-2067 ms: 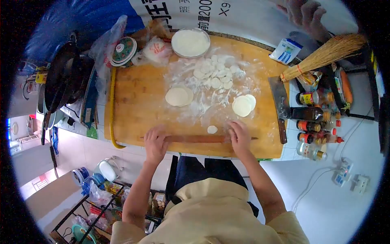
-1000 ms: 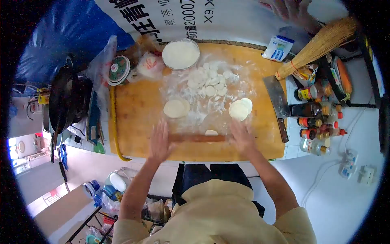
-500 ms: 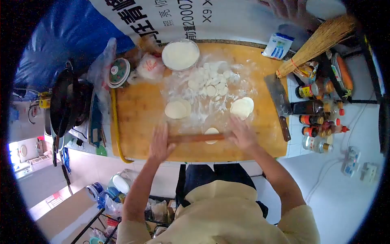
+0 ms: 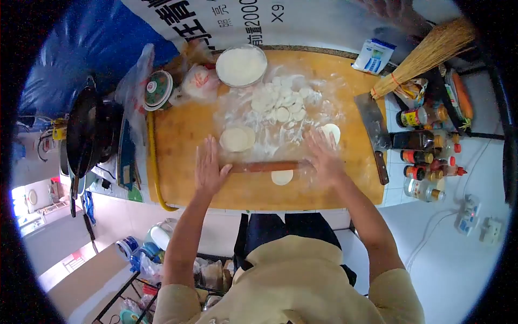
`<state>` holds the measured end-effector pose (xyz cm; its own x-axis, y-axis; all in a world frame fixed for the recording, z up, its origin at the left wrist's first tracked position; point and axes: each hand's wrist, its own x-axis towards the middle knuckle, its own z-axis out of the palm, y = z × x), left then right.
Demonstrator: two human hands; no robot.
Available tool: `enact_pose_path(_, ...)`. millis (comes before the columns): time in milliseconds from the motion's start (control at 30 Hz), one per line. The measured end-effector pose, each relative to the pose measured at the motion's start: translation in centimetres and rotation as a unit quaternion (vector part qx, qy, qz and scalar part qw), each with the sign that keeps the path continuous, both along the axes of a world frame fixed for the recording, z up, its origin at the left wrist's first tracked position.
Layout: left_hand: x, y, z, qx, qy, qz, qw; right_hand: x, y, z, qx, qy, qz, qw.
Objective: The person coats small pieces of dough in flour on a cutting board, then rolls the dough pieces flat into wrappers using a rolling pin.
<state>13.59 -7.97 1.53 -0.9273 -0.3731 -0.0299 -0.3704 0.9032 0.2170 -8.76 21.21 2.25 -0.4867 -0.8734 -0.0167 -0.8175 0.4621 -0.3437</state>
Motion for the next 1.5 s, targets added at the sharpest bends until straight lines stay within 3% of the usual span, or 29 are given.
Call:
enact_pose_path(133, 6.2, 2.9, 0.3, -0.014, -0.020, -0.063, 0.998, 3.1, 4.3, -2.2, 0.065, 0.074, 0.094, 0.991)
enact_pose_path(200, 7.7, 3.2, 0.6, 0.063, -0.113, -0.084, 0.988, 4.3, 4.5, -0.1, 0.107, -0.046, 0.086, 0.989)
enact_pose_path(267, 5.2, 1.2, -2.3, 0.062, -0.078, -0.058, 0.993, 2.0, 1.6, -0.4, 0.071, -0.042, 0.057, 0.995)
enact_pose_path(333, 1.5, -0.1, -1.1, -0.008, -0.025, 0.004, 1.000, 0.6, 0.3, -0.8, 0.029, -0.032, 0.030, 0.999)
enact_pose_path(367, 1.0, 0.2, 0.3, 0.016, 0.005, 0.005, 1.000, 0.4, 0.4, -1.1, 0.025, -0.004, 0.030, 0.999)
enact_pose_path(467, 5.2, 2.7, 1.8, 0.036, -0.046, -0.049, 0.997, 3.3, 3.6, -1.7, 0.047, 0.016, 0.056, 0.997)
enact_pose_path(500, 8.1, 3.2, -0.2, 0.051, 0.013, -0.090, 0.995, 4.1, 4.5, -1.7, 0.074, 0.005, 0.083, 0.994)
enact_pose_path(600, 9.0, 2.4, -1.8, 0.077, -0.046, -0.098, 0.991, 4.5, 3.4, 1.0, 0.070, -0.083, 0.062, 0.992)
enact_pose_path(633, 7.3, 1.7, -2.1, 0.067, -0.013, -0.066, 0.995, 3.7, 2.4, 0.6, 0.074, -0.087, 0.062, 0.992)
enact_pose_path(700, 2.6, -0.3, -1.4, 0.038, -0.009, -0.034, 0.999, 0.5, -0.5, -0.6, 0.043, 0.006, 0.030, 0.999)
enact_pose_path(800, 2.8, 0.2, 0.9, 0.018, -0.016, -0.024, 0.999, 0.4, 0.3, -2.7, 0.027, 0.015, 0.022, 0.999)
enact_pose_path(867, 5.2, 1.6, 1.5, 0.027, -0.019, -0.047, 0.998, 3.1, 2.8, -0.4, 0.060, -0.027, 0.045, 0.997)
enact_pose_path(933, 8.6, 2.9, 1.1, 0.071, -0.134, -0.094, 0.984, 3.7, 3.4, 0.2, 0.096, -0.072, 0.068, 0.990)
enact_pose_path(1000, 7.2, 1.9, -0.2, 0.076, -0.114, -0.091, 0.986, 3.9, 3.2, -0.1, 0.015, -0.093, 0.044, 0.995)
enact_pose_path(1067, 2.8, -0.3, 0.0, 0.029, -0.050, -0.019, 0.998, 1.0, 0.4, -0.7, 0.021, -0.051, 0.034, 0.998)
enact_pose_path(1133, 2.3, -0.5, -0.5, -0.023, -0.007, -0.014, 1.000, 0.7, 0.2, -0.4, 0.022, -0.008, 0.022, 0.999)
enact_pose_path(1200, 4.4, 1.4, 1.1, -0.009, -0.089, -0.039, 0.995, 2.0, 1.9, 0.6, 0.154, -0.081, 0.055, 0.983)
enact_pose_path(1233, 6.1, 2.5, 1.4, 0.023, -0.172, -0.049, 0.984, 2.9, 2.5, 1.1, 0.152, -0.078, 0.056, 0.984)
enact_pose_path(1333, 8.5, 2.8, 0.1, 0.088, -0.142, -0.062, 0.984, 4.5, 3.0, 1.8, 0.123, -0.138, 0.052, 0.981)
enact_pose_path(1367, 7.9, 1.8, -1.6, 0.065, -0.056, -0.060, 0.995, 3.6, 1.8, 1.4, 0.110, -0.110, 0.041, 0.987)
enact_pose_path(1433, 4.3, 0.0, -1.6, 0.045, -0.037, -0.020, 0.998, 1.4, -0.1, 0.8, 0.095, -0.080, 0.031, 0.992)
enact_pose_path(1500, 1.9, -0.7, -0.4, -0.005, 0.017, -0.002, 1.000, 0.2, -0.8, 0.2, -0.017, -0.017, 0.035, 0.999)
